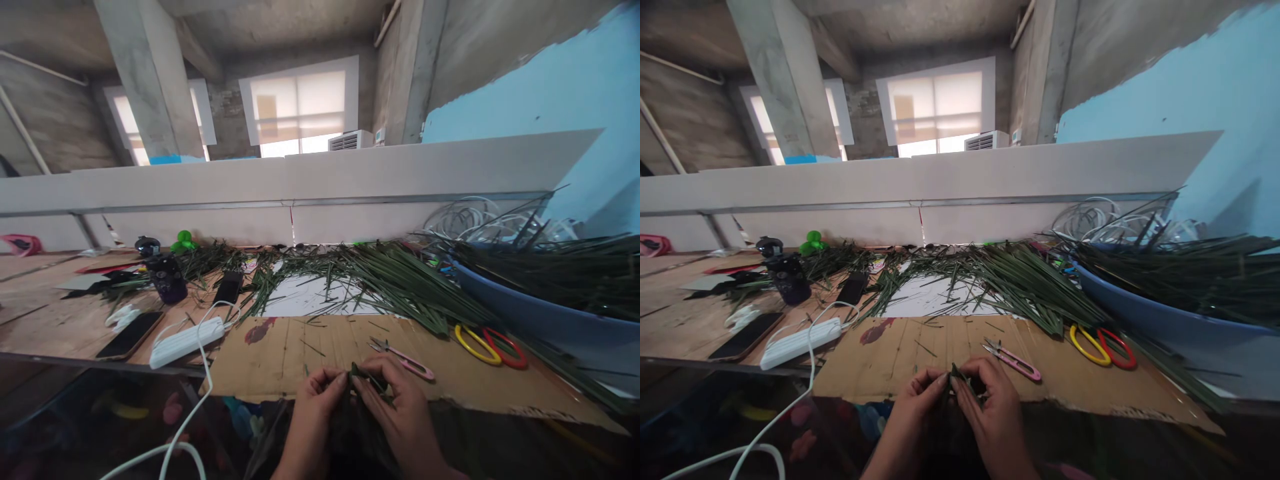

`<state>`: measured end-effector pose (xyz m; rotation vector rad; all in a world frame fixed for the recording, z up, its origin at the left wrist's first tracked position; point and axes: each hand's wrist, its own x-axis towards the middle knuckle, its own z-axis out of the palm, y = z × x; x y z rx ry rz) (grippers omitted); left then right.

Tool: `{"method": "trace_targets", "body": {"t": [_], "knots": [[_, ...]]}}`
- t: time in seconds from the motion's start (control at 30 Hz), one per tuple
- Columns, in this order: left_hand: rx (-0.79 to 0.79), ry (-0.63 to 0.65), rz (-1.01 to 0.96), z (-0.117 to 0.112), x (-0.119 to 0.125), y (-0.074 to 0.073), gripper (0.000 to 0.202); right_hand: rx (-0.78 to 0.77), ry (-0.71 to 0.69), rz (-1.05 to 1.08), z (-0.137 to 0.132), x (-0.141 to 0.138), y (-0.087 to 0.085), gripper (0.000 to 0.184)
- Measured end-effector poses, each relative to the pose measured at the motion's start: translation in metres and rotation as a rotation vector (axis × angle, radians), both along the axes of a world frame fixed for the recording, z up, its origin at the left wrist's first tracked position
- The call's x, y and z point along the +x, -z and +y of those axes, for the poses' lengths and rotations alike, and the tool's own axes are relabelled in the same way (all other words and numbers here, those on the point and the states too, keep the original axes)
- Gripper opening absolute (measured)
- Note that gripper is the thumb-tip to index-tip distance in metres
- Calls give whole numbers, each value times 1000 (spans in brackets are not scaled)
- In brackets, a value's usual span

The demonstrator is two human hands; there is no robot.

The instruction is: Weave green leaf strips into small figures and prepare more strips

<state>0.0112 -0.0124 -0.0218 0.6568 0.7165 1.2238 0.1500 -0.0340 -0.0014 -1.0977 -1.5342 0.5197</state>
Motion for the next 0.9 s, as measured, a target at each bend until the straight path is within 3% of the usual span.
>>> {"method": "trace_targets", "body": {"t": [0.37, 0.53, 0.7, 0.9], "knots": [[-100, 48, -84, -8, 0, -10, 33, 97, 37, -24, -1, -4, 2, 13], [-65, 21, -76, -8, 3, -6, 30, 106, 45, -24, 1, -3, 6, 12], [1, 8, -46, -2, 3, 0, 42, -28, 58, 24, 8, -1, 8, 19], [110, 9, 99, 7, -3, 4, 49, -226, -85, 152, 13, 5, 1, 33]]}}
